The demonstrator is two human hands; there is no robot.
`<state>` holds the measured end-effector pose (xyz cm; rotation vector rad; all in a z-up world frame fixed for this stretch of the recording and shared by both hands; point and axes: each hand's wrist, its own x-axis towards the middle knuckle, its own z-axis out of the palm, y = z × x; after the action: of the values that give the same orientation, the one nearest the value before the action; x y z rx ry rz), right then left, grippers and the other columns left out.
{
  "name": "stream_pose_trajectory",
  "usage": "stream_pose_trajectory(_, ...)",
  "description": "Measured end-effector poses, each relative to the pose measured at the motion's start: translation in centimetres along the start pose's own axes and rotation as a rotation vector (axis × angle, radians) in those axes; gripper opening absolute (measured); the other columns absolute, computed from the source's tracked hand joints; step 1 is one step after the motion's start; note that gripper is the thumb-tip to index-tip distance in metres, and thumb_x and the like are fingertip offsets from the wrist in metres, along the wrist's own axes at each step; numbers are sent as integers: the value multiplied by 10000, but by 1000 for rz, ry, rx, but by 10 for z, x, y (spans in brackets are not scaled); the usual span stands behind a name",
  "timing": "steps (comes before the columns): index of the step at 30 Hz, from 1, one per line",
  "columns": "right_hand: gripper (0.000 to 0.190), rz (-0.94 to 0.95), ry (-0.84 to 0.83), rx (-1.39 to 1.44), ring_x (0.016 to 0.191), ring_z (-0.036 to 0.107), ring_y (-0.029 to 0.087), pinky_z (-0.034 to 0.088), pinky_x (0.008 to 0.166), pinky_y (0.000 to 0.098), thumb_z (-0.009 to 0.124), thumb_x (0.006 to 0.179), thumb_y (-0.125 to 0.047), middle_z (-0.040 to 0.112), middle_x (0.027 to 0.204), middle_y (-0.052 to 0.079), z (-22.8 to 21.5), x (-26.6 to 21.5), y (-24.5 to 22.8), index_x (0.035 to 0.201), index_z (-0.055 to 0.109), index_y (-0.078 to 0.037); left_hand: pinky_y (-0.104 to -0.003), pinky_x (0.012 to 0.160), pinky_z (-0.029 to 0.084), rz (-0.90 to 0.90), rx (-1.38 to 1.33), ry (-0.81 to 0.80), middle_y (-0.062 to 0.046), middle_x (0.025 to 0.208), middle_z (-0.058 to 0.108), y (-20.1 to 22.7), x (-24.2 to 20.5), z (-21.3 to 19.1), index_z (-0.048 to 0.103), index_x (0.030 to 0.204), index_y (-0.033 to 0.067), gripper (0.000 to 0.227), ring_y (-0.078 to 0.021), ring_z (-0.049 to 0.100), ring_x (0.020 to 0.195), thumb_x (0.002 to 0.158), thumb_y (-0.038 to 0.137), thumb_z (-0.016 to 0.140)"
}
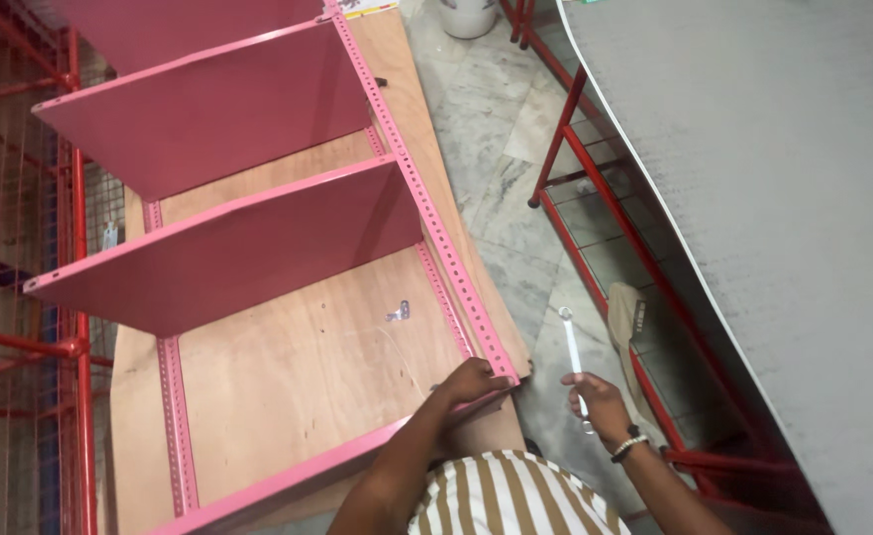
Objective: The person assembles a metal shelving unit by securing pink metal support beams to wooden and metal shelves using nuts, bolts, and a wrench.
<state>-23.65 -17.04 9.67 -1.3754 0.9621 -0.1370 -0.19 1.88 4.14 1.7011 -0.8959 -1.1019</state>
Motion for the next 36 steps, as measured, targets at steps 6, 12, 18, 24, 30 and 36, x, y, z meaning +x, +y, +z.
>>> stream_pose_trajectory(6,383,-2,-156,-118,608,556,110,451,553,262,576,1006,-361,609,719,22,-1,10,-17,1057,743,-21,-349,749,558,-123,36,57,-133,834,773,9,-1,3,800,967,7,501,-177,705,758,904,499,728)
stream_pose_trajectory(12,349,16,-354,-355,643,575,101,507,613,261,532,1006,-305,620,715,19,-15,2,-15,1184,724,-74,-360,740,556,-125,43,75,-140,826,770,-2,2,4,795,963,21,468,-180,702,740,920,482,720)
stream_pose_trajectory(18,268,-111,-476,-411,721,628,125,551,697,294,491,1045,-202,652,782,28,-33,-4,-1,1177,642,-25,-368,708,540,4,38,44,-107,776,725,-40,19,11,777,903,-5,472,-154,655,699,964,448,658)
stream_pose_trajectory(24,254,-187,-377,-691,712,679,164,543,692,321,581,983,-250,716,768,65,-32,-26,-33,1058,728,-57,-367,572,445,-232,-101,30,-41,553,519,-12,2,6,578,603,35,711,-140,473,549,947,656,570)
stream_pose_trajectory(30,267,-144,-280,-1004,750,731,238,551,724,387,605,966,-346,758,806,79,-2,-23,-90,1039,771,-150,-360,563,458,-231,-78,44,-43,524,516,21,-9,-2,550,553,56,765,-145,500,526,909,733,542)
stream_pose_trajectory(36,300,-191,-336,-1221,877,717,288,539,788,443,617,955,-424,763,869,78,3,1,-114,1000,789,-183,-354,560,447,-226,-77,38,-48,525,534,21,-11,-2,563,556,49,742,-134,492,510,932,688,567)
